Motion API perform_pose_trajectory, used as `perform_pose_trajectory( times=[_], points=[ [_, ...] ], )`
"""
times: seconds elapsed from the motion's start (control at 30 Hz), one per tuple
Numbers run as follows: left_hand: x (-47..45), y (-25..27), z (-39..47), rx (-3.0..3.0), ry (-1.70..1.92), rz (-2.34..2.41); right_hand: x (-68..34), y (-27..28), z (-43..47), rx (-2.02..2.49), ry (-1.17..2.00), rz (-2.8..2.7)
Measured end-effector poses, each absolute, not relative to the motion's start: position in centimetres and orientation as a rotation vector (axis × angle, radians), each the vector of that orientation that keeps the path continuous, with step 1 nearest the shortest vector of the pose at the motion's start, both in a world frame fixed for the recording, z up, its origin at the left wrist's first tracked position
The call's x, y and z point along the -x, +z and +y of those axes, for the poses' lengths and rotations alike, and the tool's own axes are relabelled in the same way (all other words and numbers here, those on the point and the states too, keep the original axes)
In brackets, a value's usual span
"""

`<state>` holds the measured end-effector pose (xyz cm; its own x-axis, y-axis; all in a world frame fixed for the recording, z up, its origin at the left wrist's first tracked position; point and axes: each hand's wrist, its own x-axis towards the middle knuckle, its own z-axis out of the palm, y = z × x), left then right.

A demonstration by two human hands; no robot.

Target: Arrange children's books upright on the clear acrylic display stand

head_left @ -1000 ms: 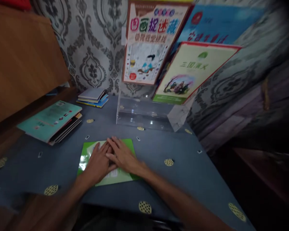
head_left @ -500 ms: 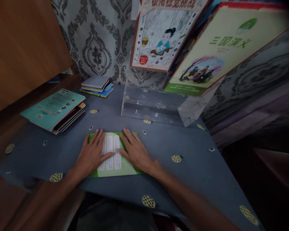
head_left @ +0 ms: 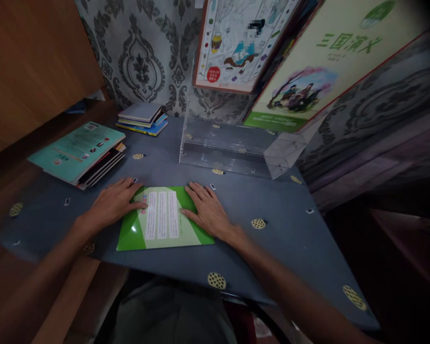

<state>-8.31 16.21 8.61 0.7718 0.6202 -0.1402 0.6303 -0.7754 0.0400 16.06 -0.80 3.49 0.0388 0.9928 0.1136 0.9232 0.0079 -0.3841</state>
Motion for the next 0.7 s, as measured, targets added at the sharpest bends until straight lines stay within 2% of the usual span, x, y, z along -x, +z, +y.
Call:
perform_pose_trajectory(
  times=[0.27,0.5,0.7],
  points=[
    [7.2,9.8,18.2,-2.771,-0.261,0.921,-17.6,4.7,0.2,1.98,0.317,-1.936],
    [9.2,8.0,14.1,-2.859,0.01,0.826,-15.1,4.5,-2.7,2.085,0.116,-1.818],
    [8.9,6.3,15.5,-2.788,-0.055,0.801,-11.9,5.6,-6.6,2.229,0.036,-1.848]
  ],
)
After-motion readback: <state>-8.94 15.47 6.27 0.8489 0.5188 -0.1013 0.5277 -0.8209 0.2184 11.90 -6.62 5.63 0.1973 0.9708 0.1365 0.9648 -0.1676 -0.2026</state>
